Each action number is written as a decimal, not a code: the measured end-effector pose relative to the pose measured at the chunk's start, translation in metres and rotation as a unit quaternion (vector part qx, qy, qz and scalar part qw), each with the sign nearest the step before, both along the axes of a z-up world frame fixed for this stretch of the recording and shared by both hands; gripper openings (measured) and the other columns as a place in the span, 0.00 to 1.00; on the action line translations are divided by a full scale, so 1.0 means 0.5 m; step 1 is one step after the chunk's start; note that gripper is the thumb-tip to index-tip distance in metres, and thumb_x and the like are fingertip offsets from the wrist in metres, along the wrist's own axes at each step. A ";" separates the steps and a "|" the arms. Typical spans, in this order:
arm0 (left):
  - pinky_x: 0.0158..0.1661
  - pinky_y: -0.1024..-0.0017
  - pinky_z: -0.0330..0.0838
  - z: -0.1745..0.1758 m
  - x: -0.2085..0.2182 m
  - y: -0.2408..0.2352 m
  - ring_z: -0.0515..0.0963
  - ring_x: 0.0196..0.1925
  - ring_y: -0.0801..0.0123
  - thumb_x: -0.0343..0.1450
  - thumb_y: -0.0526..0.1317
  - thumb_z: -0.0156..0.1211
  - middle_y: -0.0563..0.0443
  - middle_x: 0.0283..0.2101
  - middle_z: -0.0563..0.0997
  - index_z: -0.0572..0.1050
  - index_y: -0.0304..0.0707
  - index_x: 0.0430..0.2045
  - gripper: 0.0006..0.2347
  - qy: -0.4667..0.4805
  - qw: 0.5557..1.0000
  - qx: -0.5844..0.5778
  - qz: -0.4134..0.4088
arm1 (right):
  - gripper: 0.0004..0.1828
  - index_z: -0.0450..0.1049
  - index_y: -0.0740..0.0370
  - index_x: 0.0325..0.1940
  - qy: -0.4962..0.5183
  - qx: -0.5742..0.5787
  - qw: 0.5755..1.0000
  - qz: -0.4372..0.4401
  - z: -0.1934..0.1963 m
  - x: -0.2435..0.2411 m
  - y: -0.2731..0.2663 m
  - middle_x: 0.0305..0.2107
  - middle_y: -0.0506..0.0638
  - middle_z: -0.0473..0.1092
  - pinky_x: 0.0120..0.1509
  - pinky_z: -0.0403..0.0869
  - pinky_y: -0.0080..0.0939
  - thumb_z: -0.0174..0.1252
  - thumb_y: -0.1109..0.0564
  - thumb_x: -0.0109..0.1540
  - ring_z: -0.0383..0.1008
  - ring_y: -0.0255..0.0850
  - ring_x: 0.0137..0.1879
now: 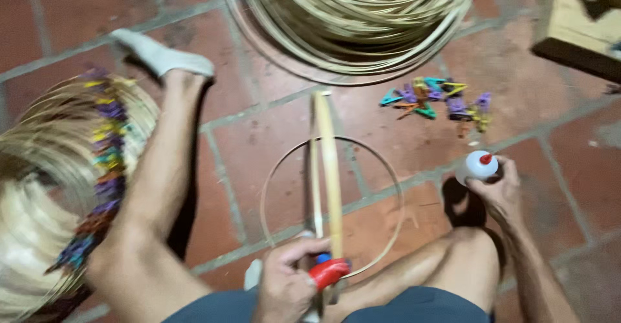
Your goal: The person sits on the floor and assembles bamboo hoops by applying glue to the ends of thin strips and securing them with colorful clothespins. The person repeatedly picks up strips, applies glue, and clamps them to a circular frame.
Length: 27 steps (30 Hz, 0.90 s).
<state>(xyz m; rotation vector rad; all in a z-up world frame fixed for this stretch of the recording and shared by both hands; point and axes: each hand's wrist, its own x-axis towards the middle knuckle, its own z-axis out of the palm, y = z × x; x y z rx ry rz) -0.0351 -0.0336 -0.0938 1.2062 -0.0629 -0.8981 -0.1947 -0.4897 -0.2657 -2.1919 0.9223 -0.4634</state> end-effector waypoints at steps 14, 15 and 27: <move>0.45 0.66 0.75 -0.155 0.051 0.081 0.85 0.36 0.63 0.62 0.26 0.74 0.36 0.38 0.88 0.82 0.20 0.47 0.19 -0.164 0.977 -0.001 -0.136 | 0.11 0.79 0.58 0.47 0.113 -0.175 0.977 0.037 -0.017 0.014 0.062 0.37 0.57 0.76 0.46 0.75 0.53 0.65 0.55 0.62 0.78 0.55 0.43; 0.50 0.63 0.76 -0.161 0.046 0.087 0.87 0.40 0.61 0.62 0.27 0.74 0.36 0.39 0.88 0.82 0.21 0.46 0.17 -0.182 0.975 0.018 -0.122 | 0.12 0.78 0.59 0.48 0.057 -0.206 0.972 0.100 -0.016 0.064 0.053 0.38 0.56 0.75 0.49 0.75 0.53 0.62 0.57 0.61 0.77 0.55 0.45; 0.52 0.57 0.79 -0.138 0.031 0.077 0.89 0.47 0.52 0.64 0.26 0.72 0.31 0.43 0.87 0.79 0.19 0.47 0.18 -0.133 0.987 -0.044 -0.076 | 0.11 0.81 0.65 0.42 0.166 -0.048 0.980 0.094 -0.067 0.318 0.042 0.30 0.64 0.76 0.43 0.75 0.57 0.63 0.53 0.65 0.78 0.58 0.35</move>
